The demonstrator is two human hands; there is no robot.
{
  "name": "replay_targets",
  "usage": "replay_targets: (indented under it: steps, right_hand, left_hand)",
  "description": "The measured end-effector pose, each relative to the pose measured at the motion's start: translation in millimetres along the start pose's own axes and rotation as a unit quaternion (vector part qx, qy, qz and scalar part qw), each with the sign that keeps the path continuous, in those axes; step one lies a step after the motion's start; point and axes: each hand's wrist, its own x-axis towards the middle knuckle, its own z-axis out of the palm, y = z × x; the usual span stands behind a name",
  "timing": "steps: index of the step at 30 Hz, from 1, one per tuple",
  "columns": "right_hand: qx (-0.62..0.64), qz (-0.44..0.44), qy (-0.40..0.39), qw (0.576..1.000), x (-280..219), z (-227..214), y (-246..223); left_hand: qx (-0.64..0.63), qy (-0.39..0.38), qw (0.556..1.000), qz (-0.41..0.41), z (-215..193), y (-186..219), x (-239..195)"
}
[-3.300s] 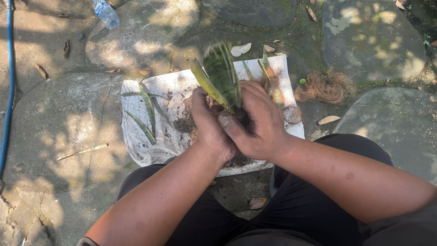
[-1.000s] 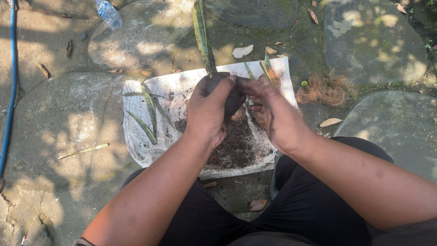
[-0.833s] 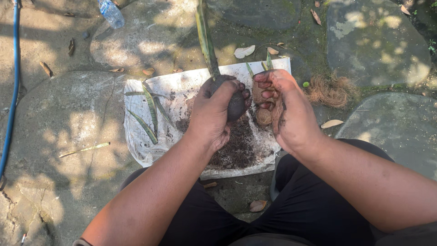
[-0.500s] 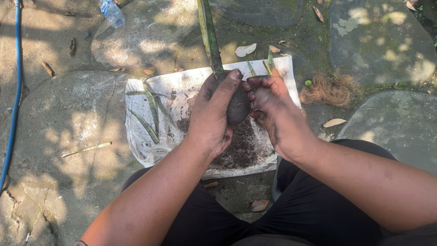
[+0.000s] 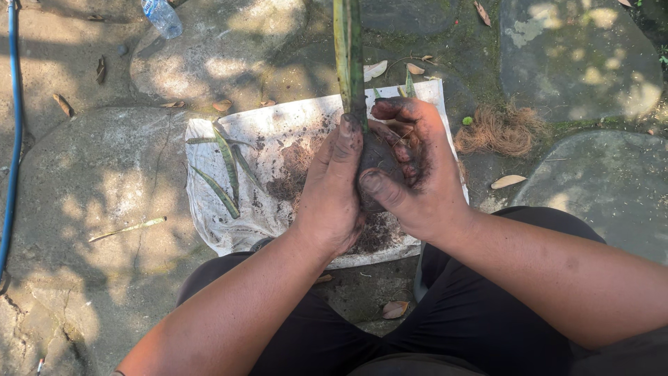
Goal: The person mixes soil and coconut coir by hand, then wraps a plant's roots with the mixture. The person continues to add more coir and soil to the root ball, ensuring it is well-covered.
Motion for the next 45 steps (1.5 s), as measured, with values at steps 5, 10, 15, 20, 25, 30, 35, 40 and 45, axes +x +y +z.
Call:
replay_targets:
  steps: [5, 10, 15, 20, 25, 30, 35, 40, 45]
  right_hand:
    - [0.059, 0.074, 0.019, 0.995, 1, 4, -2]
    - [0.230, 0.142, 0.071, 0.960, 0, 14, 3]
    - [0.300, 0.188, 0.052, 0.934, -6, 15, 7]
    - [0.313, 0.187, 0.036, 0.931, -10, 15, 8]
    - [0.347, 0.177, 0.029, 0.921, -2, 15, 12]
    - [0.328, 0.208, 0.024, 0.921, 4, 13, 13]
    - [0.350, 0.188, -0.002, 0.918, 6, 7, 10]
    - [0.345, 0.240, -0.004, 0.907, 10, 0, 5]
    - [0.249, 0.317, -0.016, 0.915, 18, -6, 3]
  left_hand:
    - [0.177, -0.017, 0.980, 0.086, -6, -7, -3]
    - [0.178, -0.027, 0.977, 0.111, -7, -12, -5]
    - [0.235, -0.010, 0.966, 0.106, -4, -11, -12]
    - [0.228, -0.027, 0.964, 0.137, -2, -12, -16]
    - [0.128, -0.004, 0.986, 0.110, -3, -14, -14]
    - [0.214, -0.024, 0.963, 0.164, -5, -12, -14]
    - [0.263, -0.055, 0.945, 0.185, -8, -6, -12]
    - [0.269, -0.086, 0.939, 0.197, -5, 1, -9]
    - [0.405, -0.076, 0.887, 0.206, -4, 10, -10]
